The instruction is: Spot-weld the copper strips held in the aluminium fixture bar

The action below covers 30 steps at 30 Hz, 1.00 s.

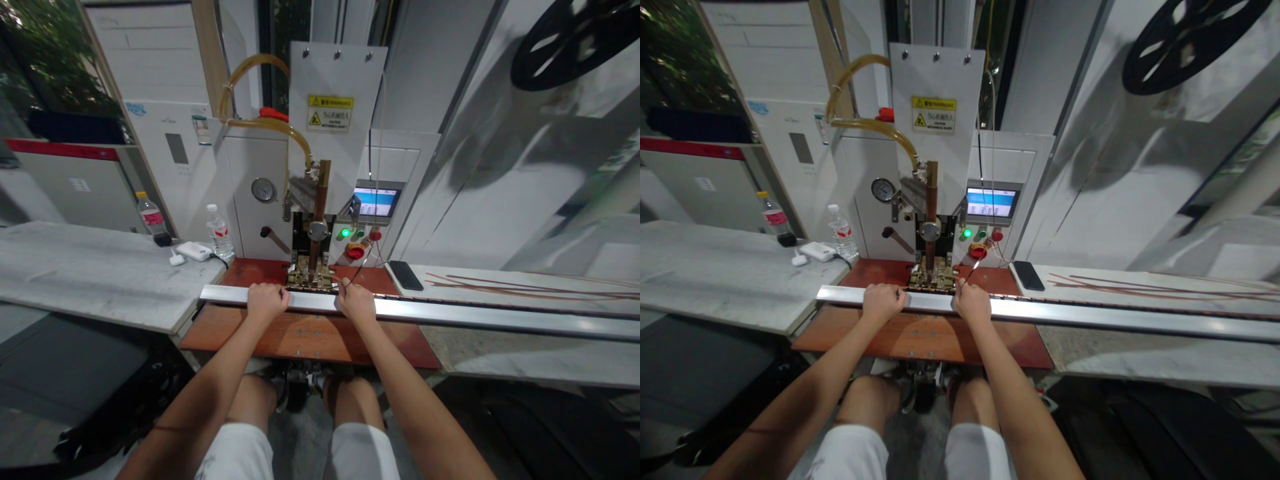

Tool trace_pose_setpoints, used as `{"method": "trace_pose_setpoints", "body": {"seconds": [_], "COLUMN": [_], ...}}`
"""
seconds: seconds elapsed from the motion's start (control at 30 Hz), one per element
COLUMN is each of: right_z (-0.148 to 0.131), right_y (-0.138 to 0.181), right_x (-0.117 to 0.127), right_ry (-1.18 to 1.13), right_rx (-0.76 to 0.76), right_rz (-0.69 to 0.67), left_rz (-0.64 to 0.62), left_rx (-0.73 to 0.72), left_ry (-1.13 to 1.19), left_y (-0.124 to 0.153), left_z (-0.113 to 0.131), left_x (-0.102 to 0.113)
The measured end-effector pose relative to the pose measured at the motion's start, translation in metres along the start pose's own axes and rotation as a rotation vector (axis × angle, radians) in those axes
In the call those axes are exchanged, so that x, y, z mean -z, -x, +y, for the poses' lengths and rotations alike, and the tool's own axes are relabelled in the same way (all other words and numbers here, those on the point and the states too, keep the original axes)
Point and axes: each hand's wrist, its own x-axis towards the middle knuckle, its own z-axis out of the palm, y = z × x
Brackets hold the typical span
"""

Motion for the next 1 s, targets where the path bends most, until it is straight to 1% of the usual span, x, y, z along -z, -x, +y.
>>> {"method": "trace_pose_setpoints", "body": {"seconds": [0.43, 0.77, 1.0], "right_z": [0.0034, 0.0031, 0.0035], "right_y": [-0.0001, 0.0006, 0.0013], "right_x": [-0.0047, 0.0011, 0.0015], "right_ry": [-0.002, 0.007, -0.006], "right_rx": [0.018, 0.008, 0.009], "right_rz": [0.072, 0.018, 0.036], "left_rz": [0.002, -0.02, -0.036], "left_rx": [-0.012, 0.002, 0.01], "left_ry": [0.003, -0.003, 0.028], "left_y": [0.0, -0.0004, -0.0007], "left_z": [0.0004, 0.0029, 0.0037], "left_x": [-0.0018, 0.0001, 0.0007]}}
